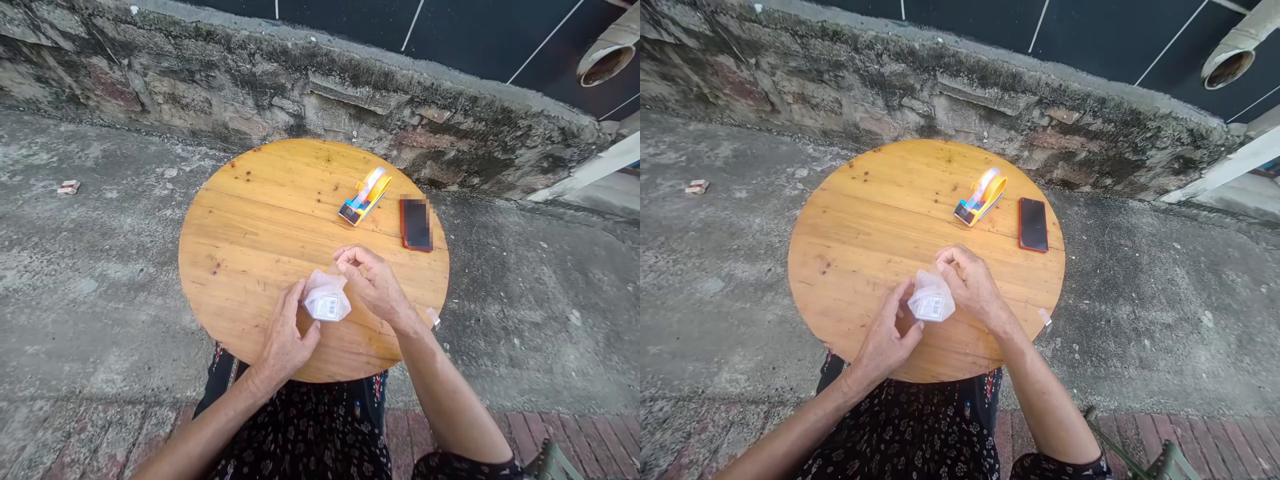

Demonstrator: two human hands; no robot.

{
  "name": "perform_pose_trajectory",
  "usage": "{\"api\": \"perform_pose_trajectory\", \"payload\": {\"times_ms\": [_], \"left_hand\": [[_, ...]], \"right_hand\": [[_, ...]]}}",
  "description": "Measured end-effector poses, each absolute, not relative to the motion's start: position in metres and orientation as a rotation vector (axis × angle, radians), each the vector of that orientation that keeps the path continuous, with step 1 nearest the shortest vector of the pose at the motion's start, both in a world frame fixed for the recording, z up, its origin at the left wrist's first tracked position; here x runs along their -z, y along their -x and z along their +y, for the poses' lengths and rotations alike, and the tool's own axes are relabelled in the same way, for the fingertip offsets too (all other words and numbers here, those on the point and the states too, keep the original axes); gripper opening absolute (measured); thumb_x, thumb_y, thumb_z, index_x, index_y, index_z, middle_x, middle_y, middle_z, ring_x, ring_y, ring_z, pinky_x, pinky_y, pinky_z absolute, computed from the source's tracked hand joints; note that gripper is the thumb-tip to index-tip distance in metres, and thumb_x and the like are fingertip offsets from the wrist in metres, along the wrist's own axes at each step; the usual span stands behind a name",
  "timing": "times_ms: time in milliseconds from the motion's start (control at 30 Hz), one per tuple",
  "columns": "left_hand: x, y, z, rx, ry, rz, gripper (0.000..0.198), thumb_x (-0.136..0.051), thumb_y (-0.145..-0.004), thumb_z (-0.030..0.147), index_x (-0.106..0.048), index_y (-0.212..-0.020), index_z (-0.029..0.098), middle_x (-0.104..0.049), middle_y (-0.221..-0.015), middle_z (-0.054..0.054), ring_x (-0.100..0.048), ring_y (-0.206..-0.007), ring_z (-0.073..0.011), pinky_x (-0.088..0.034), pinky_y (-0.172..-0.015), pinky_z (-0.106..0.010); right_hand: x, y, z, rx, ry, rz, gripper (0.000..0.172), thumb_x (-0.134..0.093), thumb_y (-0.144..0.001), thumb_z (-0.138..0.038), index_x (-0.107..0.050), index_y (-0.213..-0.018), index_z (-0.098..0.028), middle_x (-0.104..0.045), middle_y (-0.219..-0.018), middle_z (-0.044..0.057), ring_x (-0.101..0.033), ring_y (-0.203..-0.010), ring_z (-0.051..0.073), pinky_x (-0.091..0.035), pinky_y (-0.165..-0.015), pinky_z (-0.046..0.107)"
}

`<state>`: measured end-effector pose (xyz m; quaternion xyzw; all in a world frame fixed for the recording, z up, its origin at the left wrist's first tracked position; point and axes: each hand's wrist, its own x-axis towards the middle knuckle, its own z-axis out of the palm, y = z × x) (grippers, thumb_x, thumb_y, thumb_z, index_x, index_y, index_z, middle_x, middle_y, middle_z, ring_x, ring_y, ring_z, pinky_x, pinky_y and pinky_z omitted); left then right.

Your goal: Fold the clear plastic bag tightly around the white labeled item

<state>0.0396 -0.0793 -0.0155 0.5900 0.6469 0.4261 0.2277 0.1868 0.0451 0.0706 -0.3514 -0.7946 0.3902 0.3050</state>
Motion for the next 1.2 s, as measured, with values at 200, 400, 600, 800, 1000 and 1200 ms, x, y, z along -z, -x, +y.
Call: {"api": "perform_pose_trajectory", "payload": {"times_ms": [200,400,600,800,1000,1200], "left_hand": [[0.019,-0.049,-0.089,-1.263,-1.767,1.854,0.067,-0.065,-0.077,0.022,-0.036,-0.137,0.018,-0.044,-0.133,-0.015,-0.046,-0.124,-0.0287,-0.045,-0.103,-0.047],[0.02,-0.05,-0.083,-1.254,-1.947,1.891,0.061,-0.064,-0.081,0.019,-0.038,-0.136,0.019,-0.051,-0.124,-0.014,-0.052,-0.114,-0.0271,-0.049,-0.097,-0.044],[0.021,-0.047,-0.079,-1.221,-1.962,1.839,0.056,-0.063,-0.082,0.018,-0.04,-0.133,0.018,-0.051,-0.119,-0.013,-0.052,-0.113,-0.0262,-0.05,-0.098,-0.042],[0.016,-0.039,-0.067,-1.226,-2.075,1.724,0.05,-0.061,-0.079,0.01,-0.045,-0.126,0.018,-0.051,-0.119,-0.013,-0.053,-0.114,-0.0252,-0.05,-0.098,-0.041],[0.018,-0.026,-0.062,-1.179,-2.326,1.656,0.046,-0.055,-0.081,0.005,-0.045,-0.124,0.015,-0.049,-0.127,-0.016,-0.051,-0.119,-0.0267,-0.05,-0.098,-0.042],[0.024,-0.023,-0.08,-1.175,-2.364,1.646,0.044,-0.059,-0.081,0.009,-0.046,-0.122,0.018,-0.05,-0.129,-0.016,-0.051,-0.119,-0.0272,-0.05,-0.097,-0.044]], "right_hand": [[-0.072,-0.187,0.048,-1.064,0.942,-2.083,0.01,-0.05,-0.091,-0.022,-0.057,-0.083,-0.019,-0.065,-0.102,0.004,-0.059,-0.092,0.015,-0.043,-0.079,0.028],[-0.073,-0.184,0.053,-1.137,0.972,-2.062,0.011,-0.052,-0.089,-0.024,-0.056,-0.08,-0.019,-0.066,-0.098,0.005,-0.059,-0.09,0.016,-0.043,-0.076,0.028],[-0.075,-0.181,0.058,-1.215,1.015,-2.041,0.012,-0.052,-0.087,-0.027,-0.056,-0.079,-0.019,-0.066,-0.095,0.005,-0.058,-0.088,0.017,-0.043,-0.075,0.029],[-0.081,-0.18,0.066,-1.259,0.968,-2.028,0.013,-0.053,-0.086,-0.029,-0.055,-0.078,-0.019,-0.064,-0.092,0.004,-0.058,-0.087,0.016,-0.043,-0.076,0.03],[-0.088,-0.184,0.088,-1.222,0.968,-2.093,0.016,-0.054,-0.085,-0.032,-0.057,-0.078,-0.018,-0.064,-0.086,0.003,-0.055,-0.082,0.015,-0.042,-0.076,0.03],[-0.087,-0.187,0.122,-1.195,1.035,-2.304,0.017,-0.052,-0.084,-0.031,-0.059,-0.078,-0.017,-0.058,-0.076,0.0,-0.049,-0.07,0.013,-0.038,-0.069,0.028]]}}
